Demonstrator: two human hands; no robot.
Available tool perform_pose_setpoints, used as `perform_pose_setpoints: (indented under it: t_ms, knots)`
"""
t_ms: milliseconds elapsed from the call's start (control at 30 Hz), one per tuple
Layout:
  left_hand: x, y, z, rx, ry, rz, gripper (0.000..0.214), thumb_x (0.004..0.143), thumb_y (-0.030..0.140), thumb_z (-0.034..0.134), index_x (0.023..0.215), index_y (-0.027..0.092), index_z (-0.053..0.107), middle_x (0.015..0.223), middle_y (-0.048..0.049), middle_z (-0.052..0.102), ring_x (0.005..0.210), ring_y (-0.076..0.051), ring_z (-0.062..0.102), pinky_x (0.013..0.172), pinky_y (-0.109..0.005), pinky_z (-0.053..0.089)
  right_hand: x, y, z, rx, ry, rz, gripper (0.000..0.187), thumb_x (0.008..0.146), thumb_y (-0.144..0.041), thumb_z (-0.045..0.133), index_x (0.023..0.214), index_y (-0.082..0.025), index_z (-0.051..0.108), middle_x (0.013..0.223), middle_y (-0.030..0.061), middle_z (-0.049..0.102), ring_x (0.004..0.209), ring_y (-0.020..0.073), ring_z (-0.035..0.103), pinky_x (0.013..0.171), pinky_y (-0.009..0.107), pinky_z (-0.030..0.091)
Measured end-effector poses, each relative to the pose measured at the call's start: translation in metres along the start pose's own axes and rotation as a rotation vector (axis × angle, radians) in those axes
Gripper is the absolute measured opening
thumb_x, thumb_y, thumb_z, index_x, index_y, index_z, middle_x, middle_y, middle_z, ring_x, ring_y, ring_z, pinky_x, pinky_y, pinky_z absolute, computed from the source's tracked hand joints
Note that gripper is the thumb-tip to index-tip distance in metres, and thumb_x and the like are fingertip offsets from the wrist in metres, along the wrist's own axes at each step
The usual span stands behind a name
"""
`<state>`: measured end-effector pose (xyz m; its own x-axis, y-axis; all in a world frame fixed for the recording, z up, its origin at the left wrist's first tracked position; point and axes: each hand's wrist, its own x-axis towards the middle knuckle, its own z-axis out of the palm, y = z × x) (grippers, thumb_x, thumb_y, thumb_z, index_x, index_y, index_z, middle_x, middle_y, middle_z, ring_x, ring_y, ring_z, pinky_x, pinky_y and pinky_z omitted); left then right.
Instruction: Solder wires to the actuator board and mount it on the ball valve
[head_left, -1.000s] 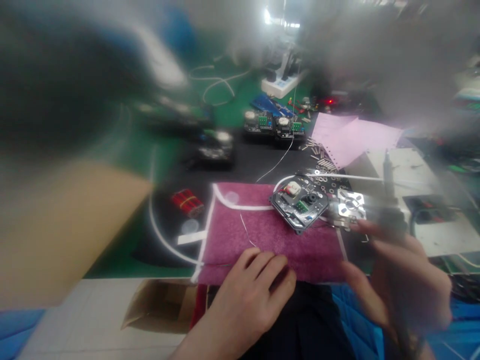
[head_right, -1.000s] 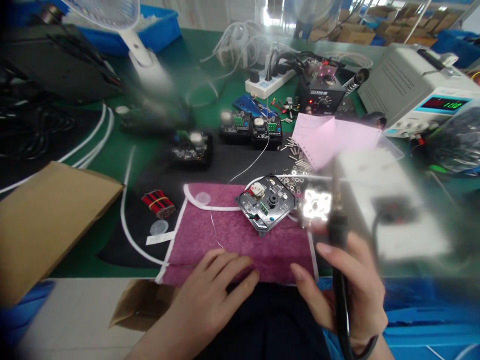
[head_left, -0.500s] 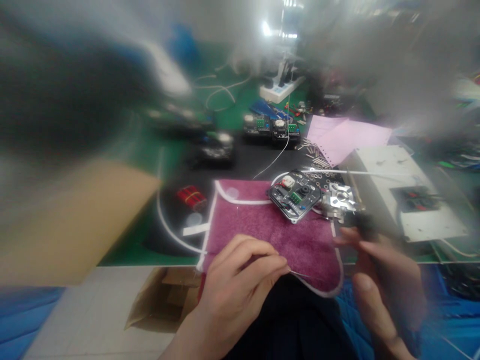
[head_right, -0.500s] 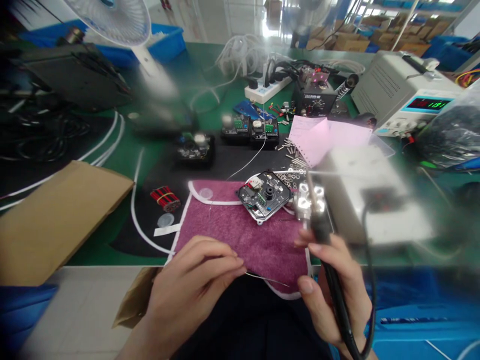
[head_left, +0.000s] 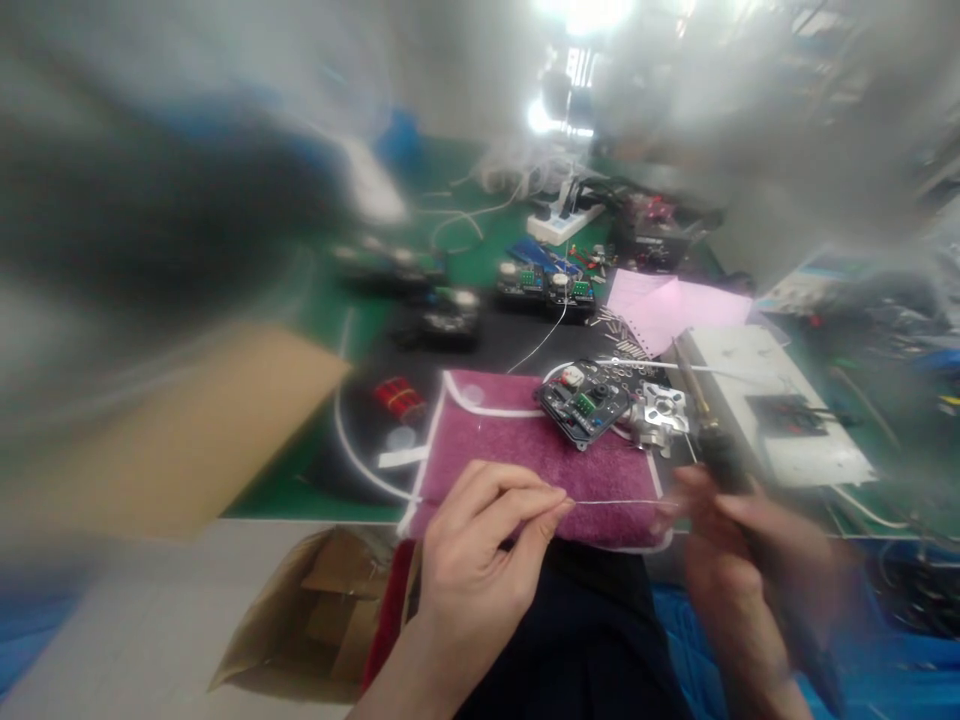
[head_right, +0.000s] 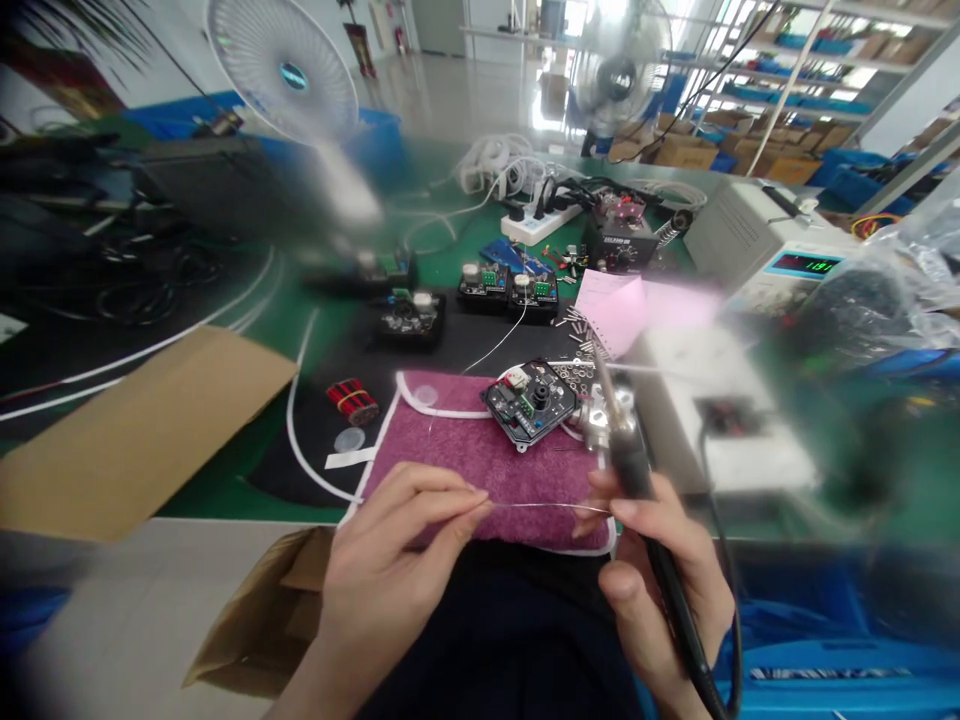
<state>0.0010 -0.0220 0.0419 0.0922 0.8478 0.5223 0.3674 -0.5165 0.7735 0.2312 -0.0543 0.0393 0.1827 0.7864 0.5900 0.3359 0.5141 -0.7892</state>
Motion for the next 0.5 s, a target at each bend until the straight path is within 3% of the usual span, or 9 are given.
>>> perform_pose_setpoints:
  t_ms: [133, 233, 500]
  knots:
    - [0.0, -0.002, 0.0, 0.009, -0.004, 0.014, 0.023, 0.089, 0.001, 0.079, 0.1, 0.021, 0.08, 0.096, -0.0009, 0.075, 0.089, -0.013, 0.069, 0.079, -0.027, 0.057, 0.002, 0.0, 0.005, -0.006, -0.027, -0.003, 0.015, 0.097, -0.025, 0.072, 0.112, -0.026, 0.073, 0.121, 0.0097, 0.076, 0.096, 0.0259, 0.079, 0.072, 0.037, 0.068]
    - [0.0, -0.003, -0.002, 0.001, -0.031, 0.012, 0.024, 0.089, 0.001, 0.079, 0.101, 0.021, 0.08, 0.096, -0.001, 0.075, 0.09, -0.013, 0.069, 0.079, -0.027, 0.057, 0.002, 0.006, 0.01, 0.01, -0.01, -0.024, 0.021, 0.093, -0.014, 0.073, 0.111, -0.025, 0.073, 0.122, 0.0077, 0.076, 0.094, 0.0227, 0.079, 0.073, 0.036, 0.067]
    - [0.001, -0.002, -0.003, -0.044, -0.04, 0.05, 0.025, 0.087, 0.0, 0.08, 0.101, 0.021, 0.08, 0.094, -0.0012, 0.075, 0.086, -0.014, 0.069, 0.076, -0.028, 0.058, 0.0, 0.02, 0.006, -0.028, 0.032, -0.045, 0.01, 0.097, -0.019, 0.071, 0.106, -0.022, 0.074, 0.116, 0.0079, 0.074, 0.094, 0.0191, 0.075, 0.074, 0.03, 0.062]
